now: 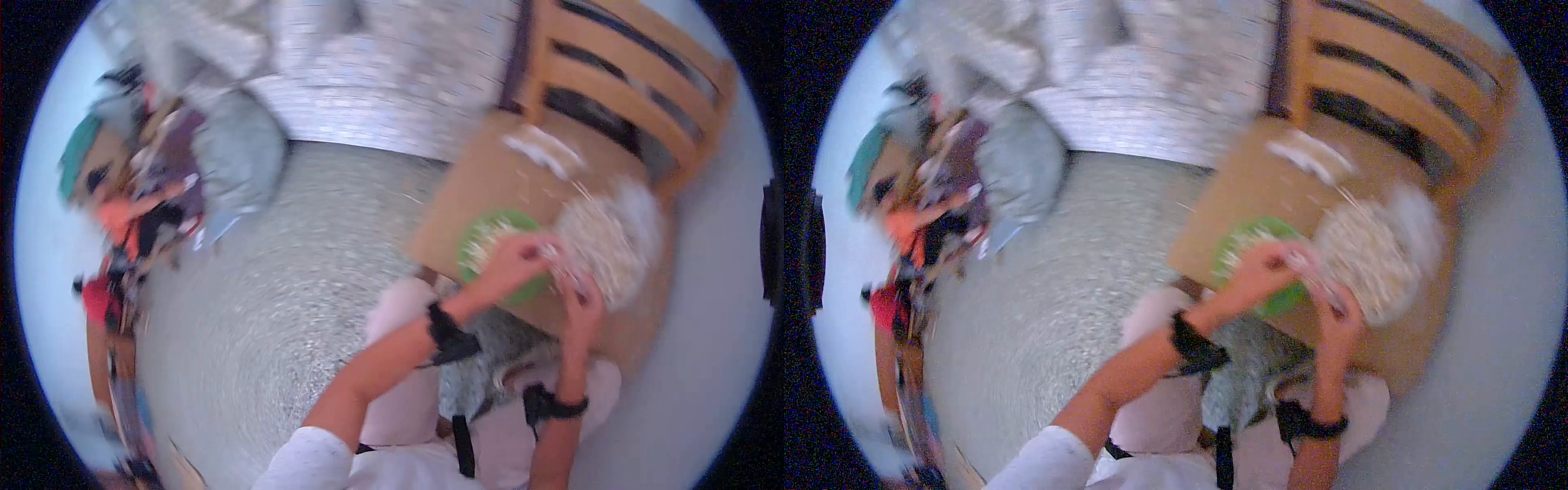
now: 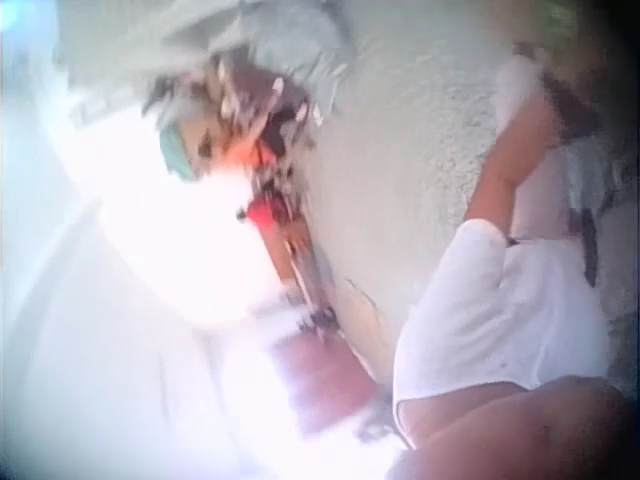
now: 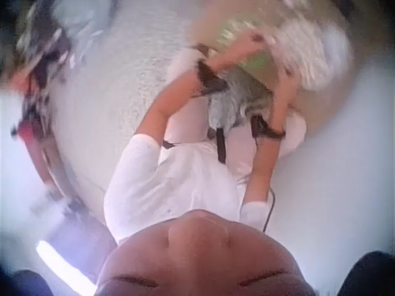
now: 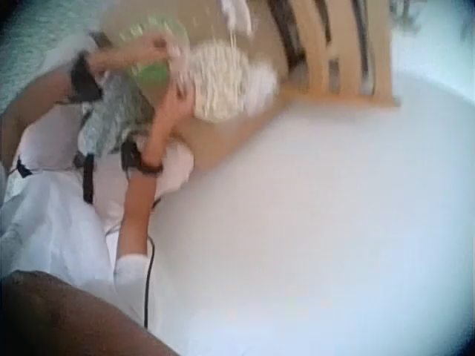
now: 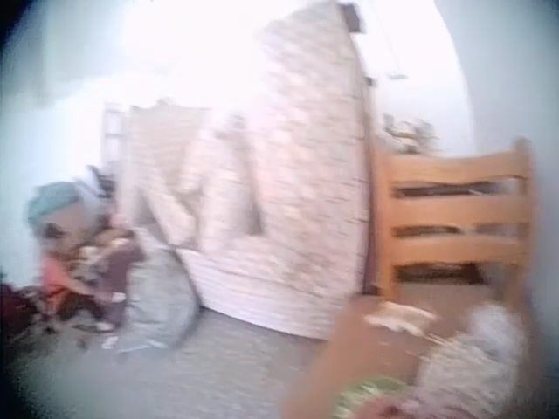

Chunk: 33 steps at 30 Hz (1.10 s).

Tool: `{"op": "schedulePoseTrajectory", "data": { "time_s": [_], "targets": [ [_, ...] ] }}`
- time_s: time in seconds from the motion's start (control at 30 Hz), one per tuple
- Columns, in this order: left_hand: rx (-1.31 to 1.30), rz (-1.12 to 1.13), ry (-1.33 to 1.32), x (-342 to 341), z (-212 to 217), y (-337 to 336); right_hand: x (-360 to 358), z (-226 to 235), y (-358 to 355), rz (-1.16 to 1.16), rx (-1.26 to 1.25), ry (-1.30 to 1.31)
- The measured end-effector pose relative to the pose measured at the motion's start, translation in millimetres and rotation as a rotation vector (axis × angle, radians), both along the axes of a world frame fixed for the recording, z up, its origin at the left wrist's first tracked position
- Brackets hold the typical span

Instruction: Sorting and bagging cotton swabs into small plastic bags.

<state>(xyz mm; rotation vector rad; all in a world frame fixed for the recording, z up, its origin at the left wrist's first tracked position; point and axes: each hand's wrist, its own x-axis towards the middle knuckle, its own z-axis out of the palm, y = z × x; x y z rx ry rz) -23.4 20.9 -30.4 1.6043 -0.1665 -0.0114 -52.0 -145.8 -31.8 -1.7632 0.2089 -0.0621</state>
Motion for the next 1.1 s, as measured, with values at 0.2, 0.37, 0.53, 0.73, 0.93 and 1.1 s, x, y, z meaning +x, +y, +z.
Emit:
{"op": "schedulePoseTrajectory", "data": {
  "time_s": [0.2, 0.37, 0.53, 0.73, 0.93, 1.1],
  "targets": [
    [-0.209, -0.086, -0.081, 1, 8, -10, -2, -28, -19, 0.088, 0.16, -0.124],
    [-0.234, -0.217, -0.186, 5, 10, -10, 5, -13, -18, 0.193, 0.005, -0.064],
    [-0.499, -0.513, -0.106, 2, 36, -8, 1, 4, -8, 0.163, 0.474, 0.189],
    [-0.237, -0.378, -0.005, 13, 26, -2, -3, 9, -7, 0.188, 0.516, 0.318],
    [0.149, -0.082, -0.249, 13, 24, 3, 26, -19, -59, -0.065, 0.082, -0.148],
    [0.601, 0.006, -0.455, 4, -3, -11, 47, -8, -81, -0.049, -0.576, -0.493]
  ]
}}
